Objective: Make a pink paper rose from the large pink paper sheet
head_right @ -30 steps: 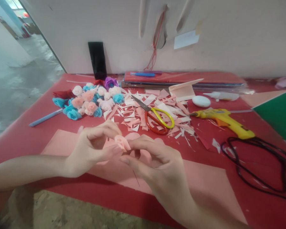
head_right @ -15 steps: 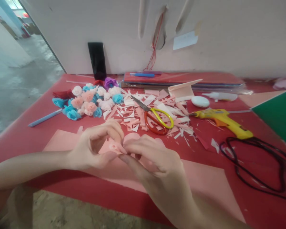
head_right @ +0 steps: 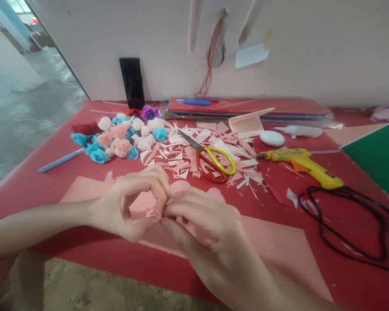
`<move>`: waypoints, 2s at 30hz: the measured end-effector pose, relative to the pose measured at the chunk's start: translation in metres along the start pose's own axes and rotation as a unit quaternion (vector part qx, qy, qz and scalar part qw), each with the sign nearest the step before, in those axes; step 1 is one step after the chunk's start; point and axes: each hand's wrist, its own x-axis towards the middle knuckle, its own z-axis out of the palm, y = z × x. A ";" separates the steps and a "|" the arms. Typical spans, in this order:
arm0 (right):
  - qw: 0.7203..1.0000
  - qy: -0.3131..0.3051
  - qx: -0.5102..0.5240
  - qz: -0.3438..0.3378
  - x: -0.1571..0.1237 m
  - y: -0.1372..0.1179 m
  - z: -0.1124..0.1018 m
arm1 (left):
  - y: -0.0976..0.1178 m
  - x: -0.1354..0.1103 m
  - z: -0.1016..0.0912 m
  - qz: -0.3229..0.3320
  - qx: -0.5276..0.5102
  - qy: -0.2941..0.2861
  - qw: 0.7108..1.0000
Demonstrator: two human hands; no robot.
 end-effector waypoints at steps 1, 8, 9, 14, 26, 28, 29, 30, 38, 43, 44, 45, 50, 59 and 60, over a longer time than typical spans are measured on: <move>1.000 0.005 -0.004 -0.004 0.000 -0.001 0.000 | 0.000 0.000 0.000 0.006 0.009 0.001 1.000; 0.998 0.033 -0.034 -0.047 0.001 -0.003 0.003 | -0.002 0.000 0.000 0.027 0.039 -0.004 0.999; 0.997 0.031 -0.038 -0.051 0.001 -0.003 0.003 | -0.002 0.000 0.001 0.028 0.037 0.000 0.999; 0.996 0.035 -0.042 -0.066 -0.001 -0.003 0.004 | -0.004 -0.002 0.003 0.036 0.024 0.019 0.999; 0.997 0.042 0.068 0.010 -0.006 0.001 0.004 | 0.001 -0.003 0.000 0.006 0.001 -0.013 1.000; 0.996 0.038 0.078 0.031 -0.006 0.002 0.003 | 0.001 -0.003 0.001 -0.002 -0.028 -0.019 0.999; 0.996 0.036 0.074 0.037 -0.005 0.002 0.004 | 0.001 -0.003 0.001 -0.009 -0.042 -0.015 0.999; 0.997 0.045 0.057 0.033 -0.005 0.002 0.004 | 0.001 -0.003 0.002 -0.017 -0.052 -0.007 0.998; 0.990 0.102 -0.084 -0.044 -0.009 0.003 0.008 | 0.003 -0.006 0.006 -0.037 -0.061 0.033 0.997; 0.980 0.107 -0.134 -0.100 -0.015 0.013 0.007 | 0.005 -0.009 0.006 -0.069 -0.069 0.031 0.995; 0.979 0.103 -0.142 -0.104 -0.016 0.015 0.006 | 0.005 -0.009 0.005 -0.075 -0.071 0.032 0.994; 0.978 0.100 -0.149 -0.107 -0.017 0.016 0.006 | 0.006 -0.009 0.005 -0.082 -0.071 0.034 0.994; 0.978 0.090 -0.162 -0.097 -0.022 0.016 0.001 | 0.008 -0.009 0.005 -0.095 -0.064 0.047 0.992; 0.931 0.044 -0.298 -0.208 -0.021 0.021 -0.006 | 0.019 -0.001 0.000 -0.207 -0.030 -0.004 0.978; 0.918 0.037 -0.325 -0.226 -0.021 0.022 -0.006 | 0.021 0.000 -0.002 -0.215 -0.012 -0.019 0.976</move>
